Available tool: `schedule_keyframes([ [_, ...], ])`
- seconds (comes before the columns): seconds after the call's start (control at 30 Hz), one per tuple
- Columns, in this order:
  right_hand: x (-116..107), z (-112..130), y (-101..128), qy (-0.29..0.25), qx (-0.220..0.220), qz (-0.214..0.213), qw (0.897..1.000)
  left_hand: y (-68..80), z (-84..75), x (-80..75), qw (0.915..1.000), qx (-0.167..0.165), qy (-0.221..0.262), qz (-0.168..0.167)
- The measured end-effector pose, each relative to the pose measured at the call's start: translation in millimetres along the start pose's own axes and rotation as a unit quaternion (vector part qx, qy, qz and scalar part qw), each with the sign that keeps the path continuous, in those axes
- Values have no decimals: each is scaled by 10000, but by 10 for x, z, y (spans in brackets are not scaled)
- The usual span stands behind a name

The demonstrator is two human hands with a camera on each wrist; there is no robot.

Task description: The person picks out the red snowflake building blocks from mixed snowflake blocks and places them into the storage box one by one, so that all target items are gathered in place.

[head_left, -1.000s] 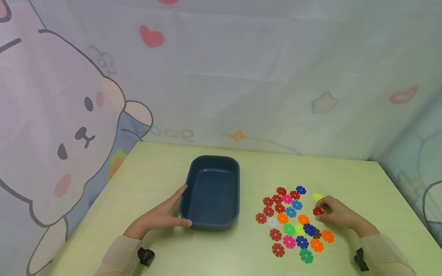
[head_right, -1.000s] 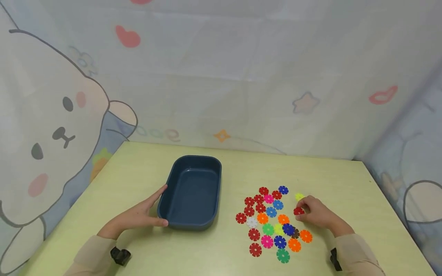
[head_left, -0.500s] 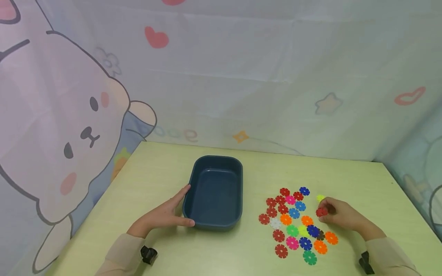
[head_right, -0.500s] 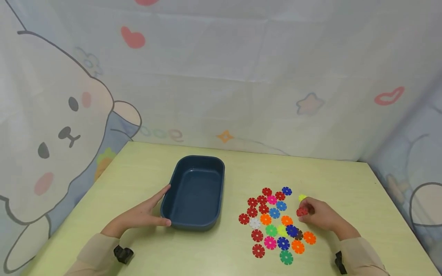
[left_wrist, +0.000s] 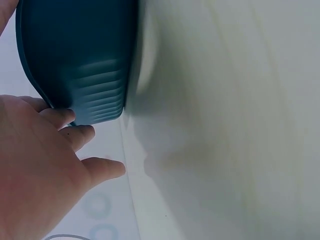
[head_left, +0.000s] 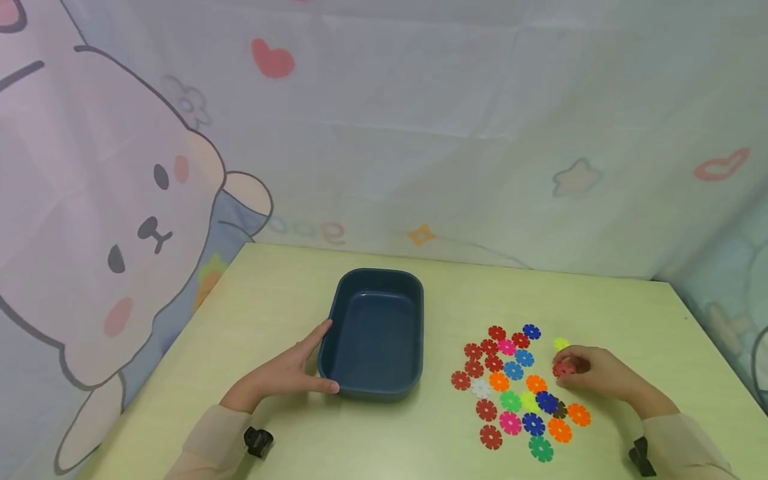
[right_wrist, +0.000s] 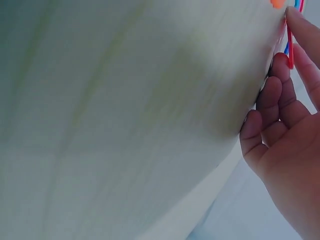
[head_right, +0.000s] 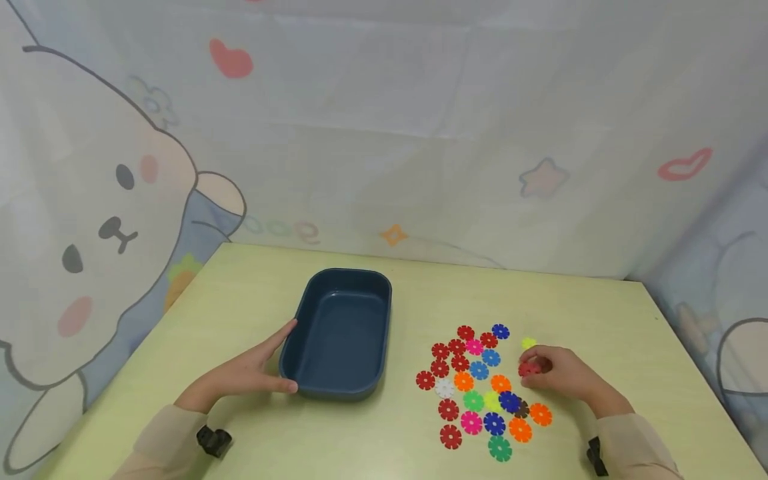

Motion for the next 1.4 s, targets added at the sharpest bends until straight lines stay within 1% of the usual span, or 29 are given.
schedule_keyframes([
  [0.07, 3, 1, -8, 0, -26, 68, 10000, 8, 0, -7, 10000, -7, 14, -20],
  [0.3, -21, -4, -22, 107, 139, 286, 9994, 16, -2, 6, 9999, -5, 139, 27],
  [0.4, -23, 11, -27, 127, 106, 389, 9991, 12, 9, 5, 9999, -26, 144, 23],
  [0.73, -6, 40, 7, -97, 21, 569, 9983, 28, -12, 18, 9999, -36, 118, 46],
  [0.9, -18, 60, 0, -78, -69, 613, 9981, 30, -24, 11, 9999, 5, 104, 32],
  [1.03, -29, 80, -9, -87, -35, 616, 9981, 29, -7, 7, 9999, 19, 148, 26],
  [1.2, -19, 79, -10, -126, -54, 630, 9979, 41, 8, 15, 9998, -29, 176, 58],
  [1.33, -22, 60, -16, -51, -134, 624, 9979, 39, 4, 17, 9998, -53, 174, 48],
  [1.4, -31, 47, -17, 8, -96, 606, 9981, 32, -7, 17, 9999, -45, 158, 40],
])
Point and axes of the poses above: each hand's wrist, its own y-axis away from the middle knuckle, its own x-axis out of the palm, z = x × y, the point moved 8 cm from there along -y, towards the middle knuckle, and after that the axes turned 4 degrees about -x, right-handed, at the moved point
